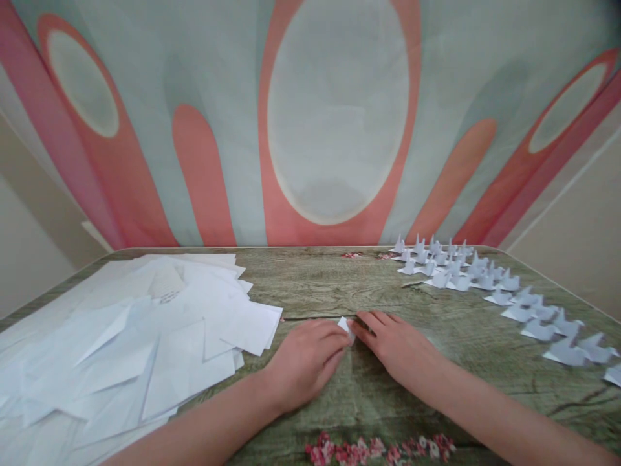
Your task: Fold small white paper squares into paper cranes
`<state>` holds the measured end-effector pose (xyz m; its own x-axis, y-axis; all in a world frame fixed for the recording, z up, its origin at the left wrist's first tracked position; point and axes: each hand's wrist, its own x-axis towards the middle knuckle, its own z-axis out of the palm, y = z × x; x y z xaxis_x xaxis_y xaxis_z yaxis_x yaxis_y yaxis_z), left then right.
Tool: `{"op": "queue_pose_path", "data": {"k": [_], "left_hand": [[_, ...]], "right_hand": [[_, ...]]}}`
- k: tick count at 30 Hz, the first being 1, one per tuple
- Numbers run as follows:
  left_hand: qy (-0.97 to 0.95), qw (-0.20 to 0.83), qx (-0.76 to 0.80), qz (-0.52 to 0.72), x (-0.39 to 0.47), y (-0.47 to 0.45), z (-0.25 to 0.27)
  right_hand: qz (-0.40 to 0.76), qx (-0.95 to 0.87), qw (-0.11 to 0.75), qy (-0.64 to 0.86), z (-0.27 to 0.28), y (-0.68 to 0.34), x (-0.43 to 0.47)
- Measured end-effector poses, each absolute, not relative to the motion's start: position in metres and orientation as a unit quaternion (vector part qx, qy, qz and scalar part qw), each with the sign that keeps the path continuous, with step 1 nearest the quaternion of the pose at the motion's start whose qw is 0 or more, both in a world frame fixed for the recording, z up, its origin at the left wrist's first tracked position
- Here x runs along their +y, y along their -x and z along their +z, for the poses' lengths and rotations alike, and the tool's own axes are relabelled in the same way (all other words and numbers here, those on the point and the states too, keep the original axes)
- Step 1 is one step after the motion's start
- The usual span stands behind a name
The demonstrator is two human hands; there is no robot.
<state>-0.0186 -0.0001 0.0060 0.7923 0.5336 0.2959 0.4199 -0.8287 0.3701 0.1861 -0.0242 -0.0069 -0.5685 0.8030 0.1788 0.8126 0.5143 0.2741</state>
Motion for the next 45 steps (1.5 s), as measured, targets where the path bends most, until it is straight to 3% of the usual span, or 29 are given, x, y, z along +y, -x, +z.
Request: {"op": "queue_pose_path", "data": {"k": [25,45], "left_hand": [[-0.941,0.11,0.27,0.173,0.023,0.026,-0.005],[-0.951,0.008,0.294,0.089,0.008,0.018,0.006]], "right_hand": [[-0.076,-0.92,0.119,0.365,-0.016,-0.189,-0.016],[-0.022,-0.919,0.036,0.392,0.007,-0.19,-0.026]]}}
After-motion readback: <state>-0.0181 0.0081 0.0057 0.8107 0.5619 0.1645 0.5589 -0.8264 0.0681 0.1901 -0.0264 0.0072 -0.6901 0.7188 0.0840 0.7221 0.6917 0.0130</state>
